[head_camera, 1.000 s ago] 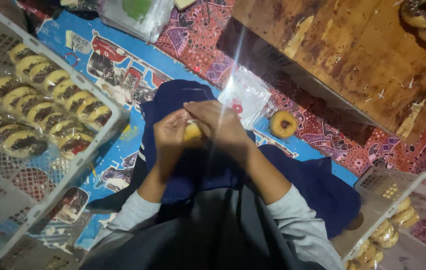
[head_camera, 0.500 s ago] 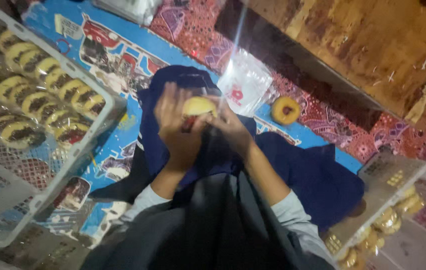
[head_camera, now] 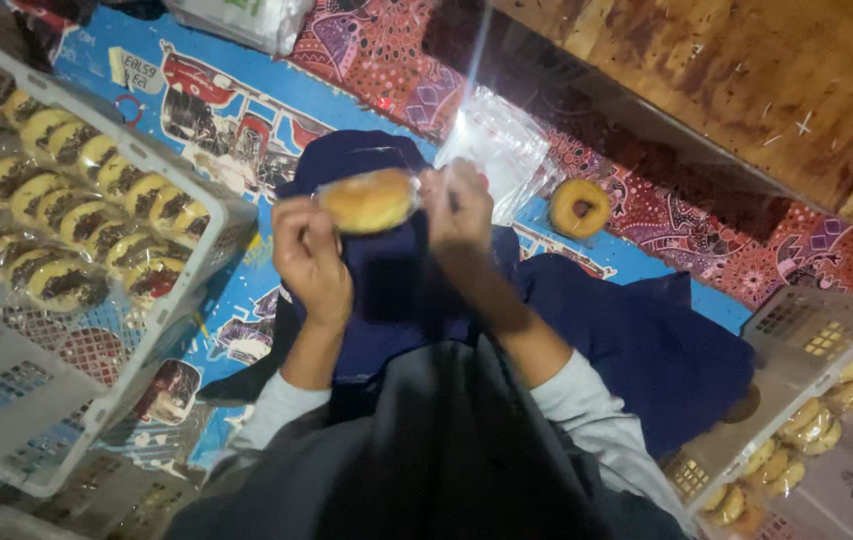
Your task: The person sits on the floor and repeatedly picks doughnuts from a wooden board, places them into clear plastic bags, and sets the sealed bags into a white crate. The process continues with multiple doughnuts throughout the clip.
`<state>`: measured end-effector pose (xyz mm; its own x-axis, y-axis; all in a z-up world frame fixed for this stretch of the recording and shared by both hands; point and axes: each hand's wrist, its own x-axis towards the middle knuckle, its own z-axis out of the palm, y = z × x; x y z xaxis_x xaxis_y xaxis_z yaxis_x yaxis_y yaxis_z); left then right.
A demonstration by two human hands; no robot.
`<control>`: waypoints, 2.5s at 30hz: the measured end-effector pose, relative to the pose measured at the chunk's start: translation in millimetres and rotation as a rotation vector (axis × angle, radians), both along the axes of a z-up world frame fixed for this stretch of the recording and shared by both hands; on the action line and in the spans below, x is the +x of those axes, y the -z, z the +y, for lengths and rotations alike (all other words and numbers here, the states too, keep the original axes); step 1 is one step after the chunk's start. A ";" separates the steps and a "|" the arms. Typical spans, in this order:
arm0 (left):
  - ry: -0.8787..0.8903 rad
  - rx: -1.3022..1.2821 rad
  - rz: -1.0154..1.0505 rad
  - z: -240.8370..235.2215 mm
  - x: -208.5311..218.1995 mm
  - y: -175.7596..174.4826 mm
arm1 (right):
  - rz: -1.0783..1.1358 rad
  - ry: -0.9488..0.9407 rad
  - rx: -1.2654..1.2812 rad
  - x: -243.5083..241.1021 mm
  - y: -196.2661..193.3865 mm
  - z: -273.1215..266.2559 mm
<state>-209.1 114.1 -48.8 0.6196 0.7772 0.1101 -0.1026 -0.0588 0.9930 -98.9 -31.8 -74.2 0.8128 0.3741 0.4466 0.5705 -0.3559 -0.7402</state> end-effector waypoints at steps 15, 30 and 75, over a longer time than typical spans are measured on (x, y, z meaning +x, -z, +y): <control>0.631 0.909 -0.089 -70.8 94.7 73.0 | 0.673 0.221 0.183 53.1 134.1 -139.9; 0.988 0.920 0.400 -79.8 187.3 113.4 | 0.324 0.235 -0.306 119.4 58.0 -138.4; 0.318 -1.646 -0.965 86.9 370.8 52.5 | -0.017 0.075 -0.631 515.2 -91.7 17.4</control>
<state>161.7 201.0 -101.3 0.9241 0.3468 -0.1603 -0.3816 0.8580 -0.3437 416.3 -14.5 17.5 0.8415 0.5121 0.1719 0.5372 -0.7599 -0.3659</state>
